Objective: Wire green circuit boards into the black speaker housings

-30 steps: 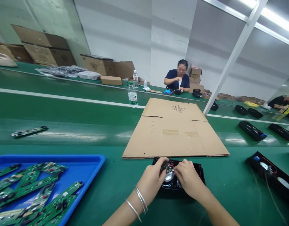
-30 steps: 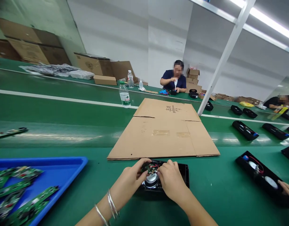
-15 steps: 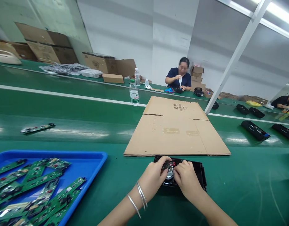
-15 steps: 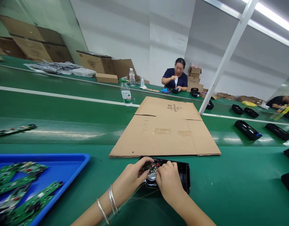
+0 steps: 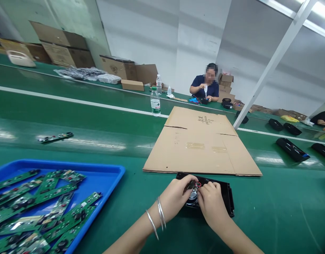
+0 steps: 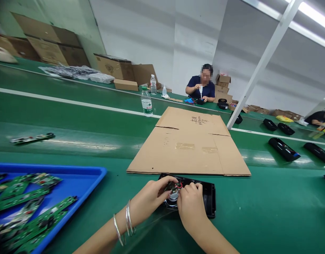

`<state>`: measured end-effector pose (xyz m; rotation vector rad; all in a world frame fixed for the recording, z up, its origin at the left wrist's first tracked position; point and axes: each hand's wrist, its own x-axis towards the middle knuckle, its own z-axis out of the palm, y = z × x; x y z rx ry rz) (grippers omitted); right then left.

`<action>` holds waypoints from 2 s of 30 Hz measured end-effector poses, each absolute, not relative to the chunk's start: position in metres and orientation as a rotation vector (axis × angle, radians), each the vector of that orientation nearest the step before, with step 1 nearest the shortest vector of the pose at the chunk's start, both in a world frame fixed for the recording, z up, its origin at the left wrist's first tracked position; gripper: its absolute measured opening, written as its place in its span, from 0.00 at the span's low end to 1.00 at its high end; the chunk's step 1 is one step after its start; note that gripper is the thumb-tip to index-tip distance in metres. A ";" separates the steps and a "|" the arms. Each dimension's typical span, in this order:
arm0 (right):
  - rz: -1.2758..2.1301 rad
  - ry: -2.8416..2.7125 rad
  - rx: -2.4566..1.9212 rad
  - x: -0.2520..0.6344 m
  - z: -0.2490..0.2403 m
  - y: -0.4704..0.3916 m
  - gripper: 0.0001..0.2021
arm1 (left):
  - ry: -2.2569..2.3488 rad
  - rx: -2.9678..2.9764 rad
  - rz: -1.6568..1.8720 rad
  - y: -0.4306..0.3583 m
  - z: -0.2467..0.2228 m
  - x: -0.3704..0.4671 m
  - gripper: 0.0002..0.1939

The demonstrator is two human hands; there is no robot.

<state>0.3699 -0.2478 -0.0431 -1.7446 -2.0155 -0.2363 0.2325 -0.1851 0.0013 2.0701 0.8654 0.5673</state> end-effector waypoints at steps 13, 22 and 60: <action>-0.305 -1.911 -1.780 0.365 -0.042 -0.250 0.14 | 0.778 2.093 0.459 -0.178 0.006 0.227 0.14; -0.332 -1.991 -1.825 0.372 -0.038 -0.252 0.13 | 0.731 2.077 0.468 -0.179 0.011 0.228 0.14; 0.338 -1.834 -1.670 0.387 -0.033 -0.244 0.06 | 0.665 2.049 0.555 -0.170 0.005 0.228 0.09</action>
